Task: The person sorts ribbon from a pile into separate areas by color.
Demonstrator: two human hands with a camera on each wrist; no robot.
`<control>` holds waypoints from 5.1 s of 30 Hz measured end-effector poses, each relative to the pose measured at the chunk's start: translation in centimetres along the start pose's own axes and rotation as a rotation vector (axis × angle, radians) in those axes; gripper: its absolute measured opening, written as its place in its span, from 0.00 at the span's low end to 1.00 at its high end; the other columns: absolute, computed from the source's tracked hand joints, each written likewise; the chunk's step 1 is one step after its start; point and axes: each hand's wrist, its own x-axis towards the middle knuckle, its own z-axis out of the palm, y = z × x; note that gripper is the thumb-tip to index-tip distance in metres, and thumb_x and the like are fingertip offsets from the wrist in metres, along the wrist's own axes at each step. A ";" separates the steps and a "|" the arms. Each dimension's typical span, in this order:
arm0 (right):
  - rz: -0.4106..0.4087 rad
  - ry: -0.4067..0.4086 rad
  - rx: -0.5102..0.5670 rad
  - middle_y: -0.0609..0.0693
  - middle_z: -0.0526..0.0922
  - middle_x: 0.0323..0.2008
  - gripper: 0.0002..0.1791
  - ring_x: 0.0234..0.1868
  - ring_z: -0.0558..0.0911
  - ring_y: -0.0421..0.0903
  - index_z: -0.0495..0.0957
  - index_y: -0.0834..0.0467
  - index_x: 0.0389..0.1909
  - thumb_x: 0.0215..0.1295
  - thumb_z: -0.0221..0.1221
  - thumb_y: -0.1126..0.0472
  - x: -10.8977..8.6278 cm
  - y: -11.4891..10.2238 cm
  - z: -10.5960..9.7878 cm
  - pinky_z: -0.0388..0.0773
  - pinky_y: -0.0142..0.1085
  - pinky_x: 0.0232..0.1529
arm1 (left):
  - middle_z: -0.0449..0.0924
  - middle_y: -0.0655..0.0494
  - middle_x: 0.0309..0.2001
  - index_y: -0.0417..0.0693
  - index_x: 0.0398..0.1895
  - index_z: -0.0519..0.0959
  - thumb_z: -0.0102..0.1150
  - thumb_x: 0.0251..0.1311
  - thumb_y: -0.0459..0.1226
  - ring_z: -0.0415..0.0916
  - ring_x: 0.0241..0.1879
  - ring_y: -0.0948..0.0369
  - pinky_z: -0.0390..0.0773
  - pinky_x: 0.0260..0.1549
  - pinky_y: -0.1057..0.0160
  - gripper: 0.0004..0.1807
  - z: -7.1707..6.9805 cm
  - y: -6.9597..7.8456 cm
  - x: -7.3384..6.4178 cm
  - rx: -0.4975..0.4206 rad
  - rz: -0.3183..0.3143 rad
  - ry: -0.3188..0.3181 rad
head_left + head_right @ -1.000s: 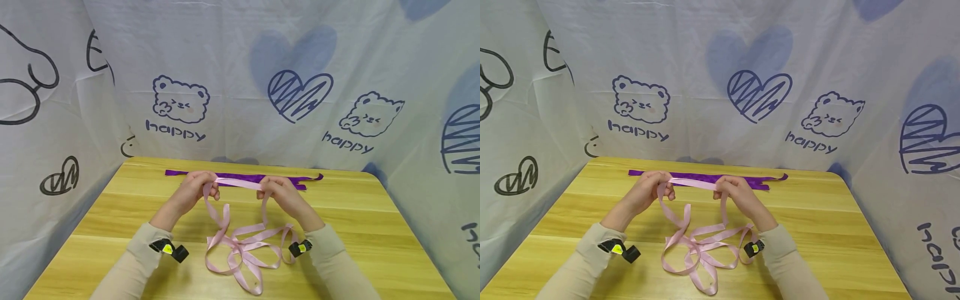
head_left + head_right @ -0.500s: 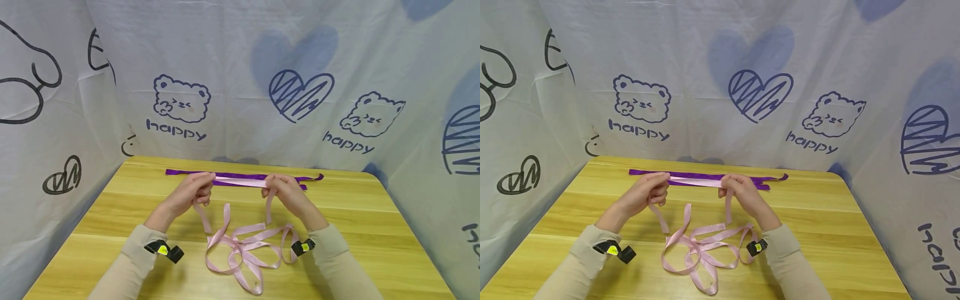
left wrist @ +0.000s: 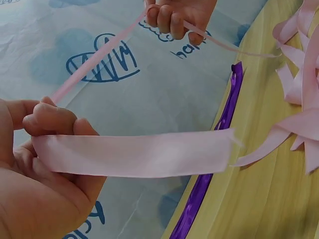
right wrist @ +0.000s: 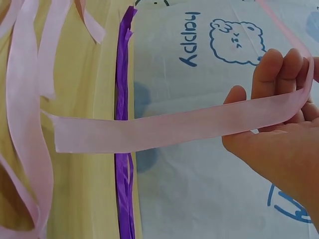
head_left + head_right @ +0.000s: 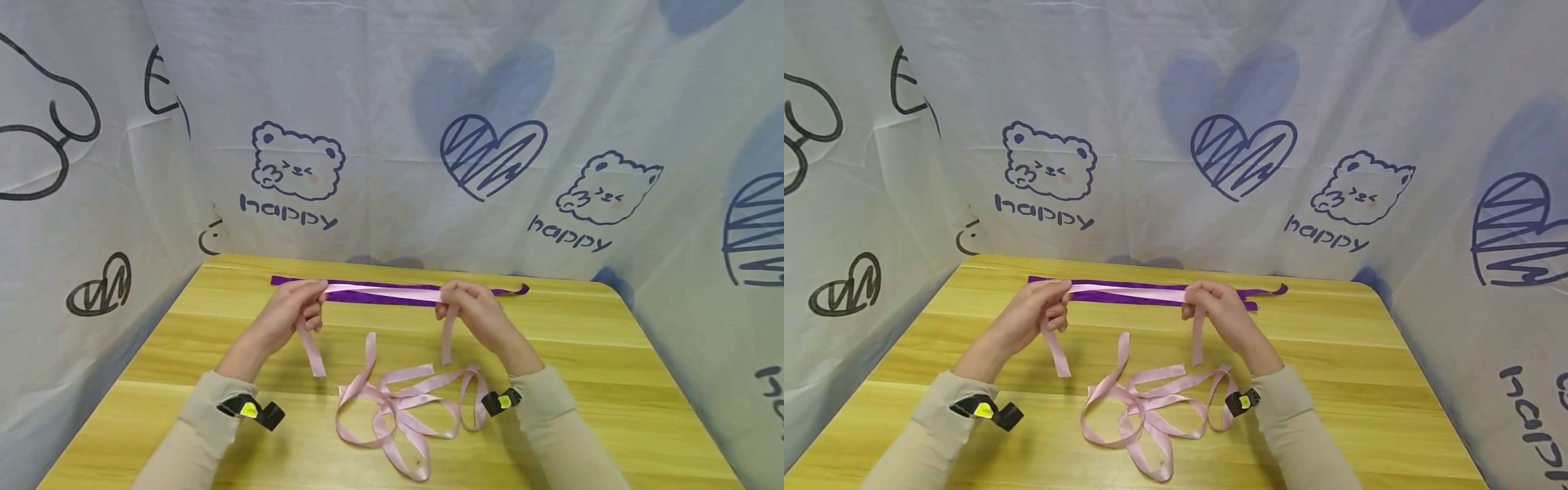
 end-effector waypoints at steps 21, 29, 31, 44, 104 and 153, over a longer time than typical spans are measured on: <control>0.034 0.108 -0.080 0.44 0.83 0.28 0.12 0.35 0.85 0.42 0.80 0.54 0.35 0.80 0.51 0.63 -0.8 0.0 -2.4 0.81 0.35 0.53 | 0.73 0.62 0.23 0.49 0.32 0.77 0.47 0.83 0.42 0.75 0.21 0.66 0.80 0.30 0.67 0.17 -3.6 -0.3 -1.2 0.041 -0.040 -0.019; 0.063 0.150 -0.121 0.44 0.83 0.28 0.11 0.36 0.85 0.42 0.79 0.60 0.37 0.80 0.52 0.61 -0.9 0.4 -3.1 0.82 0.35 0.52 | 0.77 0.61 0.25 0.50 0.32 0.77 0.48 0.83 0.46 0.79 0.26 0.65 0.84 0.36 0.64 0.18 -4.9 -0.4 -1.6 0.104 -0.108 -0.011; 0.074 0.166 -0.128 0.44 0.83 0.28 0.11 0.36 0.84 0.42 0.78 0.62 0.38 0.80 0.52 0.61 -1.0 0.4 -3.2 0.83 0.35 0.51 | 0.75 0.61 0.23 0.51 0.28 0.74 0.47 0.83 0.48 0.80 0.26 0.64 0.83 0.36 0.64 0.21 -5.2 -0.5 -1.7 0.133 -0.125 -0.003; 0.110 0.246 -0.187 0.43 0.83 0.28 0.11 0.35 0.84 0.40 0.81 0.61 0.40 0.80 0.55 0.59 -1.4 0.8 -4.0 0.85 0.34 0.48 | 0.58 0.63 0.18 0.53 0.48 0.78 0.48 0.83 0.43 0.68 0.20 0.67 0.74 0.29 0.65 0.09 -6.6 -1.2 -2.1 0.147 -0.126 -0.038; 0.092 0.319 -0.364 0.42 0.84 0.29 0.11 0.34 0.84 0.39 0.75 0.67 0.47 0.76 0.61 0.62 -3.4 1.8 -6.8 0.83 0.35 0.45 | 0.85 0.70 0.29 0.42 0.47 0.82 0.61 0.75 0.47 0.85 0.31 0.69 0.84 0.30 0.69 0.16 -6.7 -0.8 -2.6 0.199 -0.064 0.549; 0.167 0.353 -0.881 0.50 0.85 0.34 0.05 0.39 0.79 0.44 0.80 0.57 0.35 0.67 0.68 0.64 -7.8 7.5 -11.7 0.76 0.32 0.43 | 0.87 0.64 0.32 0.31 0.58 0.82 0.63 0.73 0.44 0.85 0.32 0.69 0.85 0.32 0.66 0.23 -8.3 -6.0 -3.2 0.422 -0.115 0.526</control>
